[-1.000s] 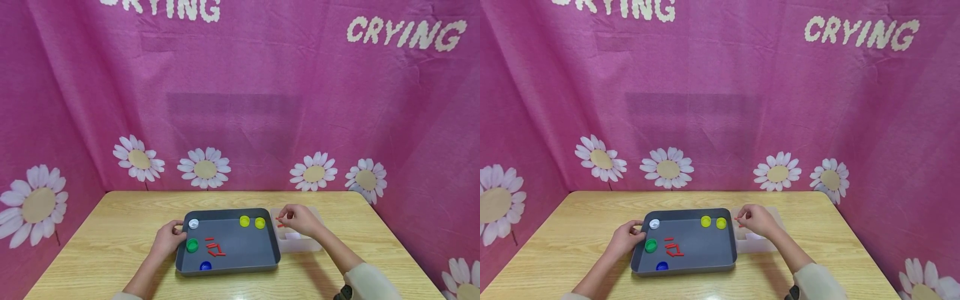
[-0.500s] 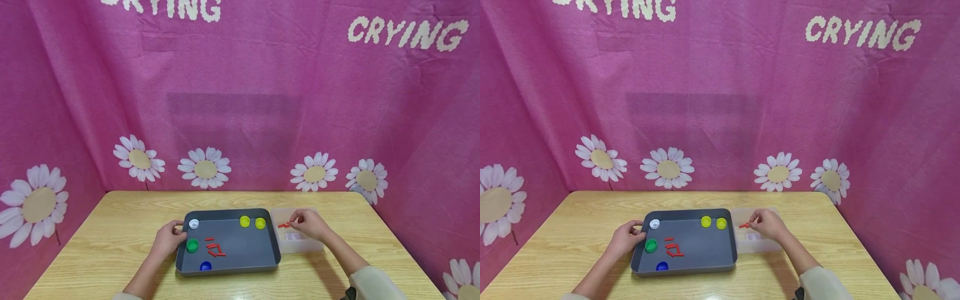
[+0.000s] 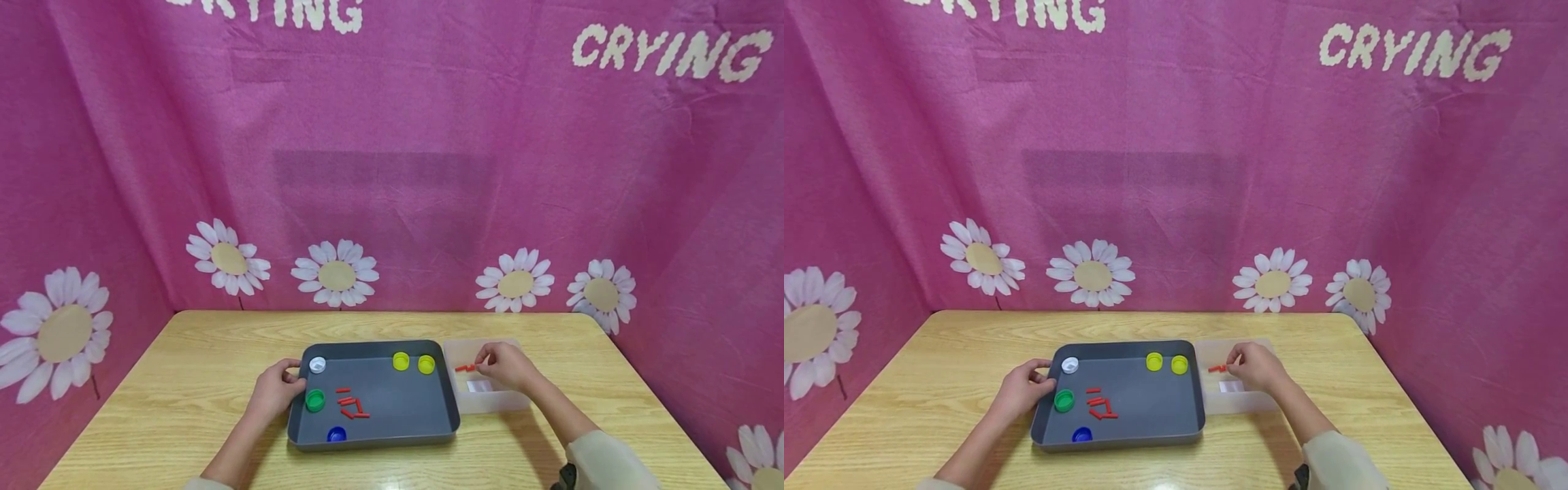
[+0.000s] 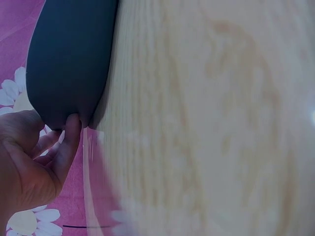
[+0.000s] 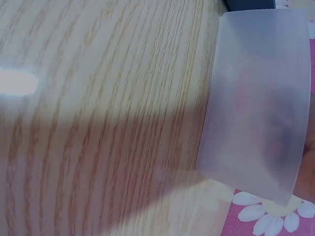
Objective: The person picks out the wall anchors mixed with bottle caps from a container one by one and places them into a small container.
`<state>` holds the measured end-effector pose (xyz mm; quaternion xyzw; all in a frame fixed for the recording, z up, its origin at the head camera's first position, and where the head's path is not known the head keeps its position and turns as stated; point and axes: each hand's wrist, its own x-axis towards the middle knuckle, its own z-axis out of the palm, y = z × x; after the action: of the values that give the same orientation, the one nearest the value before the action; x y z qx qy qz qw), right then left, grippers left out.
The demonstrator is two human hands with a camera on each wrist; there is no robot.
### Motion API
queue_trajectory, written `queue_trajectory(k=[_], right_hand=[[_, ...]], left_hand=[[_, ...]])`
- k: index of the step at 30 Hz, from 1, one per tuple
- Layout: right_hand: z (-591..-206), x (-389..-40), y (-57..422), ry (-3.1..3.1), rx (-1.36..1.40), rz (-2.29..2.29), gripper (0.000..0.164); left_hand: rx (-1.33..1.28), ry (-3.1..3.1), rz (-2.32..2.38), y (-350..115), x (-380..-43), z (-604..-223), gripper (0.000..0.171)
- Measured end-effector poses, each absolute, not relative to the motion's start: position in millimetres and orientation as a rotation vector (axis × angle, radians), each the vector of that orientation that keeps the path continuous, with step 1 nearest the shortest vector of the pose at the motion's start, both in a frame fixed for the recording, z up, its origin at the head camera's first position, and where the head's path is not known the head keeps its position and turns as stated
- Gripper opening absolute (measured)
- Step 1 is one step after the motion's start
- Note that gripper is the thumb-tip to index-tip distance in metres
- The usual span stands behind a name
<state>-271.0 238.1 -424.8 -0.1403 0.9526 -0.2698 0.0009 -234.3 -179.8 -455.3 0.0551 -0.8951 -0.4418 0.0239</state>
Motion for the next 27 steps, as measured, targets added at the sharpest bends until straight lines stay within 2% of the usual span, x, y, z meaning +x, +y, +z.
queue_trajectory(k=[11,27], right_hand=[[-425.1,-274.2,239.9,2.961,-0.355,-0.819,0.004],[-401.3,-267.0,230.4,2.962,-0.468,-0.899,0.010]], left_hand=[[0.153,-2.762,-1.358,-179.1,-234.4,-456.0,0.039],[0.143,-2.761,-1.365,-179.1,-233.5,-452.8,0.040]])
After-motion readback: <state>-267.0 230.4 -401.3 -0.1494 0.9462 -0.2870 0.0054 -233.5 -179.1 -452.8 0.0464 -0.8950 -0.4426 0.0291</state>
